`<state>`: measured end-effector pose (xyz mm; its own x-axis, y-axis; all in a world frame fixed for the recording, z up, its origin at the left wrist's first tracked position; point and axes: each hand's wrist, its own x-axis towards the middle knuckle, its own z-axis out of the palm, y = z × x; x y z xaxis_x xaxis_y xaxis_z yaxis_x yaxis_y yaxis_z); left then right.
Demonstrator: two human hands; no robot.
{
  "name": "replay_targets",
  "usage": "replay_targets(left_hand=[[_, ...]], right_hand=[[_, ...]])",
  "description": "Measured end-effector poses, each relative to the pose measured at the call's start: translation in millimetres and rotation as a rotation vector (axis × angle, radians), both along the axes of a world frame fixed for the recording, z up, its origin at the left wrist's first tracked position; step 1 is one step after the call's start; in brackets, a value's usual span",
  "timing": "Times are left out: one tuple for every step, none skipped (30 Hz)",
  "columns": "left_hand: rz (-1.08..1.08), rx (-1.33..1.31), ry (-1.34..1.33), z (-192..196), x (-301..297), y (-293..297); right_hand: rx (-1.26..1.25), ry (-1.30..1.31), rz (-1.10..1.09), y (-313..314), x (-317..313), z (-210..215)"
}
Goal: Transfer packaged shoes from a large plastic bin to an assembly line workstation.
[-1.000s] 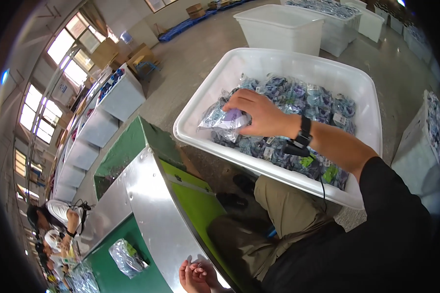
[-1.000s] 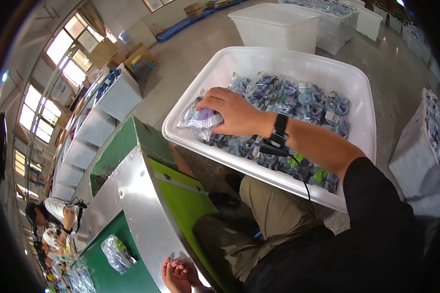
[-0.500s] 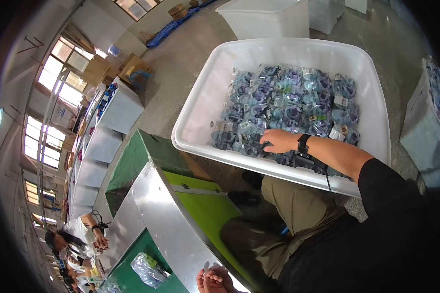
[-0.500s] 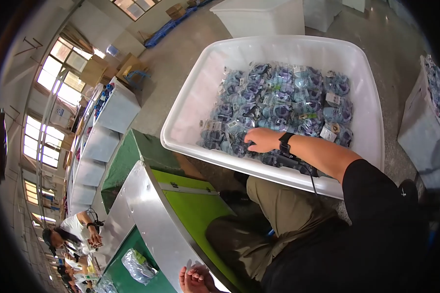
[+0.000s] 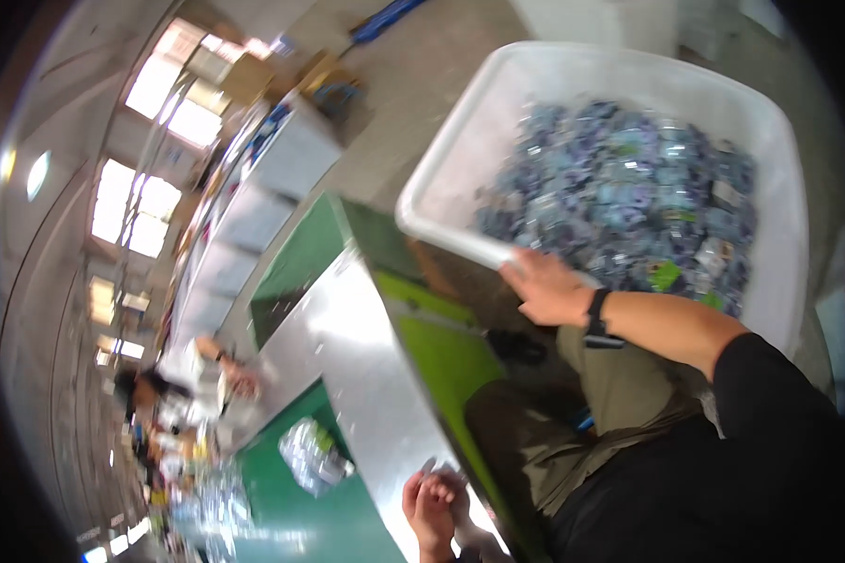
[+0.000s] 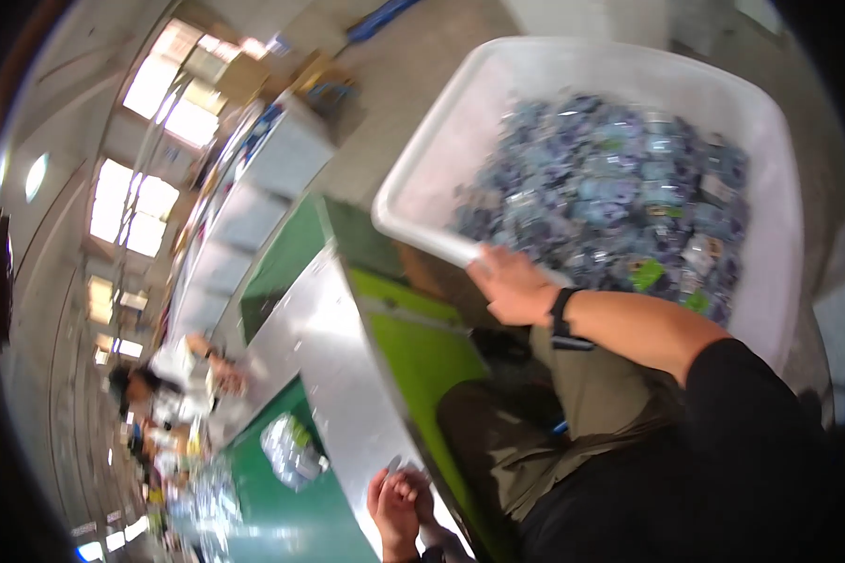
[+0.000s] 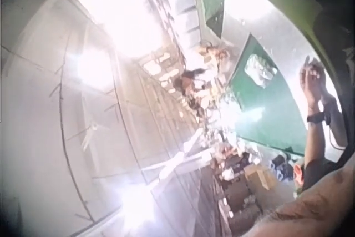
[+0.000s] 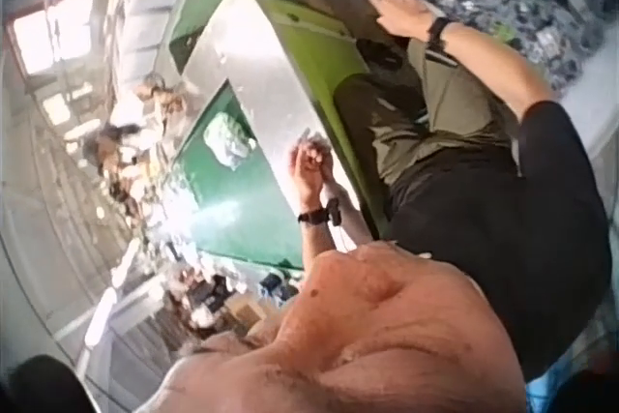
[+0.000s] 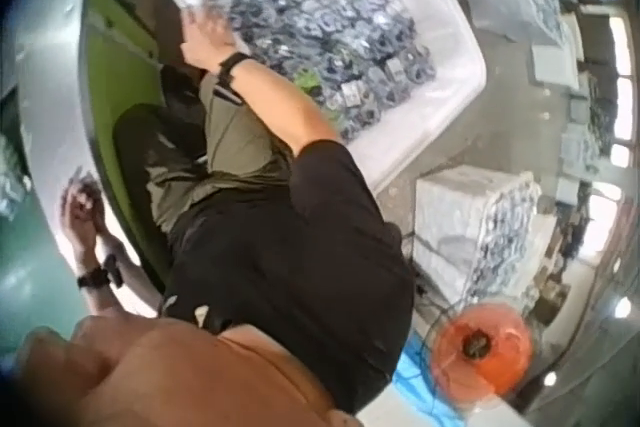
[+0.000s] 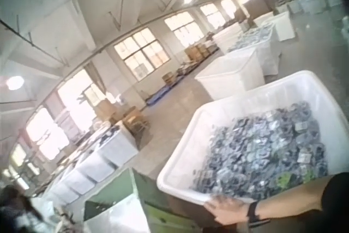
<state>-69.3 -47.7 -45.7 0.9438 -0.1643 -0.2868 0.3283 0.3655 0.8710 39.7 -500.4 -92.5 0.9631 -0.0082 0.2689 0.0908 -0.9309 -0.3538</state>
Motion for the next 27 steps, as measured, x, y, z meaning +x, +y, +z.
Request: replay_targets(left_hand=[[0.006,0.018,0.034,1.0,1.0,-3.9],[0.043,0.042,0.058,6.5,3.9,-12.7],[0.003,0.048,0.090,3.1,9.1,-10.2],[-0.041,0.053,0.123,3.0,13.2,-7.7],[-0.064,0.054,0.159,10.5,17.6,-10.6],[-0.099,0.053,0.196,17.6,23.4,-12.5],[-0.109,0.082,0.215,21.2,26.4,-8.8],[-0.109,0.059,0.228,24.1,30.5,-2.2],[-0.081,0.108,0.204,29.2,36.9,2.1],[-0.057,0.157,0.182,34.1,42.3,8.9],[-0.026,0.144,0.146,30.8,49.1,24.6],[0.002,0.210,0.104,46.9,57.2,25.7],[0.078,0.272,0.054,47.0,68.4,38.3],[0.164,0.335,0.001,42.5,80.3,55.9],[0.261,0.468,-0.068,41.3,91.7,72.3],[0.365,0.602,-0.139,39.2,105.0,90.3],[0.441,0.731,-0.257,29.5,123.2,112.4],[0.520,0.865,-0.373,25.0,137.0,132.9],[0.562,1.048,-0.428,28.8,151.4,142.6],[0.580,1.048,-0.432,29.7,162.5,157.7],[0.614,1.196,-0.401,25.8,175.4,176.3],[0.651,1.348,-0.365,20.7,184.2,196.8],[0.682,1.349,-0.365,11.2,188.7,222.3],[0.711,1.239,-0.214,0.4,189.4,249.9],[0.716,1.116,-0.070,-6.3,191.6,262.9],[0.692,1.110,-0.075,-7.3,199.5,252.3],[0.655,1.026,0.015,-4.9,205.5,235.2]], right_hand=[[0.022,0.008,-0.022,-6.1,-6.1,3.3],[0.052,0.007,-0.014,-5.3,-4.8,1.0],[0.015,-0.027,-0.015,-5.8,-6.4,1.2],[-0.064,-0.101,-0.030,-5.5,-6.7,-8.2],[-0.093,-0.039,-0.071,-4.3,-8.0,-6.8],[-0.091,0.003,-0.093,-4.4,-7.9,-6.6],[-0.079,0.040,-0.092,-2.2,-4.9,-4.3],[-0.081,0.059,-0.089,-0.9,-3.2,-2.4],[-0.076,0.061,-0.083,0.4,-1.8,-3.2],[-0.072,0.064,-0.080,2.5,0.4,-3.3],[-0.062,0.072,-0.072,4.8,1.3,-0.4],[-0.065,0.070,-0.072,4.1,0.1,-0.1],[-0.067,0.067,-0.078,2.9,-0.6,0.1],[-0.067,0.059,-0.076,3.9,-0.3,1.2],[-0.059,0.048,-0.071,6.5,0.8,2.9],[-0.059,0.036,-0.054,9.2,2.7,4.2],[-0.064,0.044,-0.074,10.8,3.0,4.1],[-0.064,0.053,-0.089,12.5,3.0,2.0],[-0.062,0.031,-0.093,9.0,0.9,-3.5],[-0.071,0.044,-0.112,8.4,-2.3,-3.1],[-0.079,0.041,-0.117,7.9,-3.8,-4.1],[-0.082,0.037,-0.116,9.1,-2.4,-6.2],[-0.080,0.018,-0.095,12.1,-0.3,-5.1],[-0.078,0.013,-0.079,16.2,2.9,-3.4],[-0.081,0.017,-0.079,17.6,5.1,-1.1],[-0.087,0.024,-0.103,13.8,3.6,-1.8],[-0.088,0.036,-0.118,8.9,-1.0,-4.5]])
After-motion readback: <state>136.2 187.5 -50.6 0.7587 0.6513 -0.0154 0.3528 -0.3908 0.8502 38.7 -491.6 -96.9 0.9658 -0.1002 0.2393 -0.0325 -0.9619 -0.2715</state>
